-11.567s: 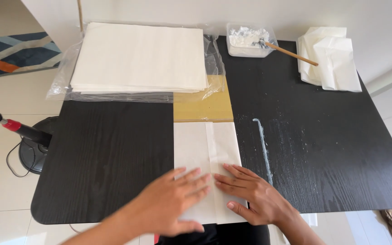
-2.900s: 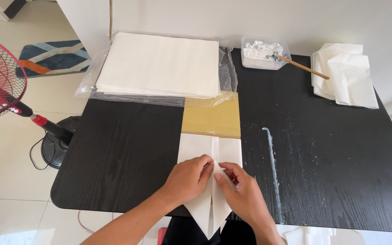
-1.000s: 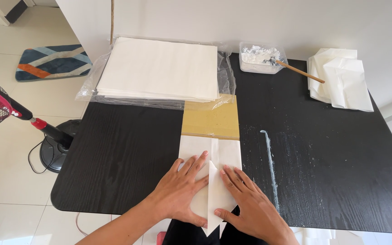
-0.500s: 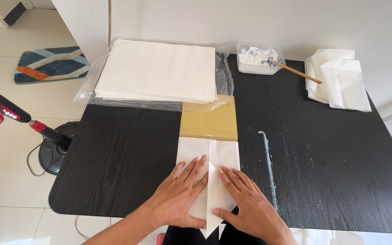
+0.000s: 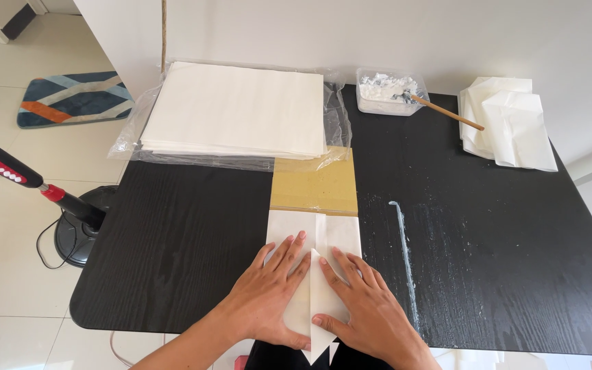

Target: Manually folding paper sheets and applying glue with a brush to construct a paper bag.

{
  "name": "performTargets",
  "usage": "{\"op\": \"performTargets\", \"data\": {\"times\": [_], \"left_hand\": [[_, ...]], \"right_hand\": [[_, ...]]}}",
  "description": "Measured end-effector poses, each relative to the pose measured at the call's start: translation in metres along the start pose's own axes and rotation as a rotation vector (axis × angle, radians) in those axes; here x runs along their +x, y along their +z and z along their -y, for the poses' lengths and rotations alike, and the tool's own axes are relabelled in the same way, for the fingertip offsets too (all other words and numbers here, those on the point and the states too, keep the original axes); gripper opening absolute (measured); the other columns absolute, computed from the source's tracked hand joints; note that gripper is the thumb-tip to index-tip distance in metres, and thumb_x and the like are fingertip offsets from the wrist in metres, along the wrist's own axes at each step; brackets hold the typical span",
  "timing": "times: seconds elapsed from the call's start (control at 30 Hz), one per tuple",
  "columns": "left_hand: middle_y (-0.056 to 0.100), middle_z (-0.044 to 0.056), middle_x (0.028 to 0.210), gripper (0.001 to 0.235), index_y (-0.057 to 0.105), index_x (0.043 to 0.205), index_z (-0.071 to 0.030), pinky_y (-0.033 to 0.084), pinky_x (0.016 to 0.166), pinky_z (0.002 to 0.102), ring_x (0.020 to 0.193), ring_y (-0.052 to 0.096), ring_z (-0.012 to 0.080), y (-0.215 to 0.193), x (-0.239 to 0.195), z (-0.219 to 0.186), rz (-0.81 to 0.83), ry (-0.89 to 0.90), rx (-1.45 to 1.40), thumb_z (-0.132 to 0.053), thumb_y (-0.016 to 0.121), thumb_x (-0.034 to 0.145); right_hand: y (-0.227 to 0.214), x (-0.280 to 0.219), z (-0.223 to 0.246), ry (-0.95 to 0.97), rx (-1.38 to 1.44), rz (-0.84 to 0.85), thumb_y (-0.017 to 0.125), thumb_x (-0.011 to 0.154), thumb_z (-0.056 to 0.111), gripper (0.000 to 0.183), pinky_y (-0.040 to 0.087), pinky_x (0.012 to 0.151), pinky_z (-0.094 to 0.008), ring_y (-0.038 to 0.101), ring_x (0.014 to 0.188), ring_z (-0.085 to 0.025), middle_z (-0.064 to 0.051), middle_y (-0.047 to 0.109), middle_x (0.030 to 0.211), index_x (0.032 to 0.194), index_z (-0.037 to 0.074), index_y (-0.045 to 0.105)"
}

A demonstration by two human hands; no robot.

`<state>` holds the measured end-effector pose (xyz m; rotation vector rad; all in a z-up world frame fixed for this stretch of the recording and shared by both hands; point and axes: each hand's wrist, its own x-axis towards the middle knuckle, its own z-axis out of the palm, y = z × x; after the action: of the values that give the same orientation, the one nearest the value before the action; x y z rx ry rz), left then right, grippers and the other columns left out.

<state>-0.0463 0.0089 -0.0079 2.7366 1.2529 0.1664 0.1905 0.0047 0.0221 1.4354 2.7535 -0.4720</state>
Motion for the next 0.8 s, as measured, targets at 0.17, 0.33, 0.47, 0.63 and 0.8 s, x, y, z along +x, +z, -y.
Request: {"op": "performTargets", "data": {"times": [0.17,0.33,0.47,0.63,0.8], "left_hand": [[0.003,0.025,0.173,0.174,0.022,0.158,-0.007,0.01,0.122,0.05,0.158,0.008,0.0355,0.027,-0.005,0.002,-0.341,-0.005,0.342,-0.128,0.066,0.041],[0.001,0.024,0.174,0.185,0.014,0.16,-0.005,0.005,0.128,0.047,0.159,0.005,0.0327,0.025,-0.006,-0.005,-0.448,-0.052,0.453,-0.13,0.058,0.03],[0.001,0.023,0.174,0.197,0.011,0.161,-0.004,0.006,0.128,0.046,0.16,0.004,0.0323,0.025,-0.006,-0.005,-0.468,-0.08,0.491,-0.139,0.056,0.024],[-0.002,0.027,0.17,0.143,0.022,0.159,-0.002,0.011,0.116,0.055,0.154,0.007,0.0411,-0.014,0.005,-0.001,0.058,-0.074,-0.065,-0.101,0.064,0.065],[-0.005,0.023,0.171,0.131,0.028,0.158,-0.007,0.019,0.112,0.059,0.15,0.015,0.041,-0.026,0.009,0.002,0.157,-0.067,-0.036,-0.097,0.058,0.067]], "right_hand": [[0.008,0.006,-0.001,-0.012,-0.054,-0.036,0.06,0.095,0.073,0.095,0.022,0.116,-0.05,0.015,0.154,-0.032,-0.01,0.015,0.172,0.165,0.021,0.023],[0.006,0.009,0.001,0.001,-0.03,-0.013,0.058,0.096,0.069,0.092,0.021,0.118,-0.05,0.01,0.156,-0.032,-0.009,0.011,0.173,0.164,0.02,0.022],[0.0,0.009,0.002,0.006,-0.001,0.013,0.058,0.098,0.064,0.09,0.021,0.118,-0.051,0.008,0.157,-0.03,-0.008,0.009,0.173,0.165,0.02,0.017],[0.0,0.011,0.004,0.005,0.027,0.006,0.057,0.098,0.062,0.089,0.019,0.118,-0.054,0.011,0.156,-0.036,-0.011,0.011,0.173,0.165,0.02,0.018],[0.001,0.012,0.003,0.001,0.015,-0.006,0.049,0.1,0.064,0.084,0.019,0.118,-0.055,0.011,0.155,-0.035,-0.011,0.012,0.172,0.166,0.021,0.018]]}}
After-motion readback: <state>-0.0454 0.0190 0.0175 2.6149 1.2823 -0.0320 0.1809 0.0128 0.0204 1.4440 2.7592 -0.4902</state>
